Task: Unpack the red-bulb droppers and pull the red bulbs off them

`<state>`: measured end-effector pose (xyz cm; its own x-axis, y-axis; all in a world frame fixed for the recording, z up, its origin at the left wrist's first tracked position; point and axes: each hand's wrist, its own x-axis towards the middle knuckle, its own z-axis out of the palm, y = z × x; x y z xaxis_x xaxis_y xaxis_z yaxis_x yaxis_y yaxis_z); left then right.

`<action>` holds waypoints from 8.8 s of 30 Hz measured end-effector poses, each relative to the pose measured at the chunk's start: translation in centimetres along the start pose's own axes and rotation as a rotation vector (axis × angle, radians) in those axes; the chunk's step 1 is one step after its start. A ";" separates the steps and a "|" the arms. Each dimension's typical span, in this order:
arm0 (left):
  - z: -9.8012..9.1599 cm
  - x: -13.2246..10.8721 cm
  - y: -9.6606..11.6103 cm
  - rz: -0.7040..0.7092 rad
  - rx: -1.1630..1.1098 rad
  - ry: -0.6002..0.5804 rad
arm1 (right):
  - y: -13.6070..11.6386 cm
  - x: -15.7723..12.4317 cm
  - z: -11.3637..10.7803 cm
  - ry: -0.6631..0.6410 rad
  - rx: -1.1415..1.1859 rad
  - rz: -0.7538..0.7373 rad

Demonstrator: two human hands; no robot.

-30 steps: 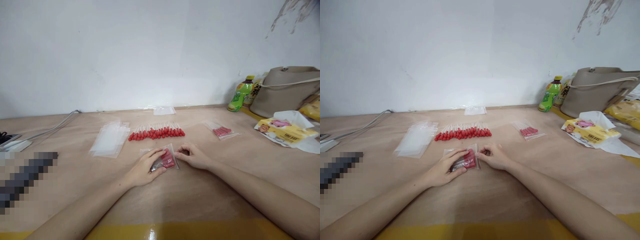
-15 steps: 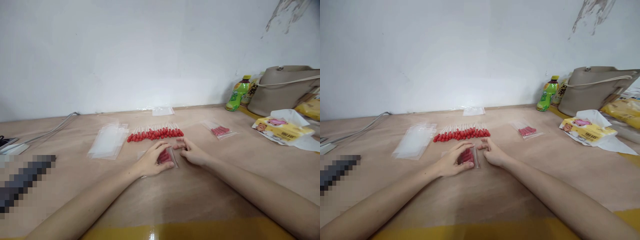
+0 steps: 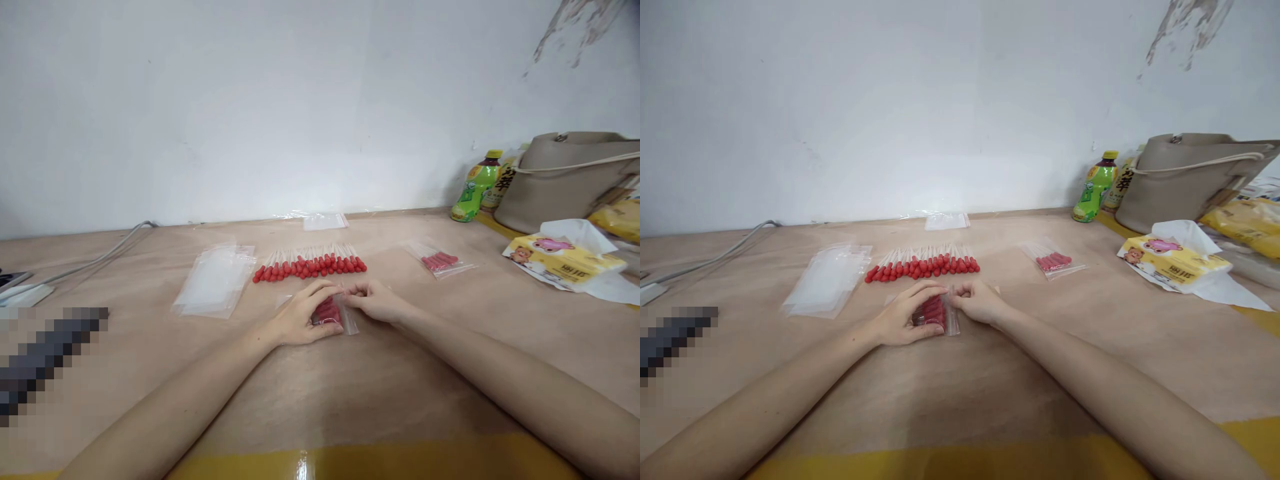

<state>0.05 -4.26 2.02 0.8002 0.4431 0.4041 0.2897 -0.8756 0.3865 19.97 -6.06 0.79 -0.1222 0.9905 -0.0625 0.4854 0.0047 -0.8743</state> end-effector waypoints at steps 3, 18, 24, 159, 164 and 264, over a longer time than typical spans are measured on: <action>0.1 0.1 -0.1 -0.008 0.003 0.008 | -0.3 -0.3 -0.3 -0.099 0.056 -0.070; 0.6 1.1 -1.3 -0.001 0.122 0.061 | 2.1 -0.5 1.0 0.305 -0.416 -0.832; 0.6 0.9 -1.3 -0.004 0.158 0.072 | 1.9 -0.6 0.6 0.425 -0.577 -0.999; -0.8 -2.2 -0.3 -0.319 -0.049 0.031 | 0.2 0.2 -11.0 -0.027 0.404 -0.176; -0.8 -2.1 -0.3 -0.304 -0.057 0.016 | 0.8 0.8 -13.7 0.377 0.281 -0.368; -1.4 -2.7 -0.5 -0.205 0.151 -0.287 | 1.2 1.0 -10.0 -0.185 0.391 -0.112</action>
<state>-2.95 -4.79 1.90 0.8260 0.5588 0.0738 0.5160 -0.8023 0.3000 29.06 -3.68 4.44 -0.3258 0.9454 -0.0114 0.1006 0.0227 -0.9947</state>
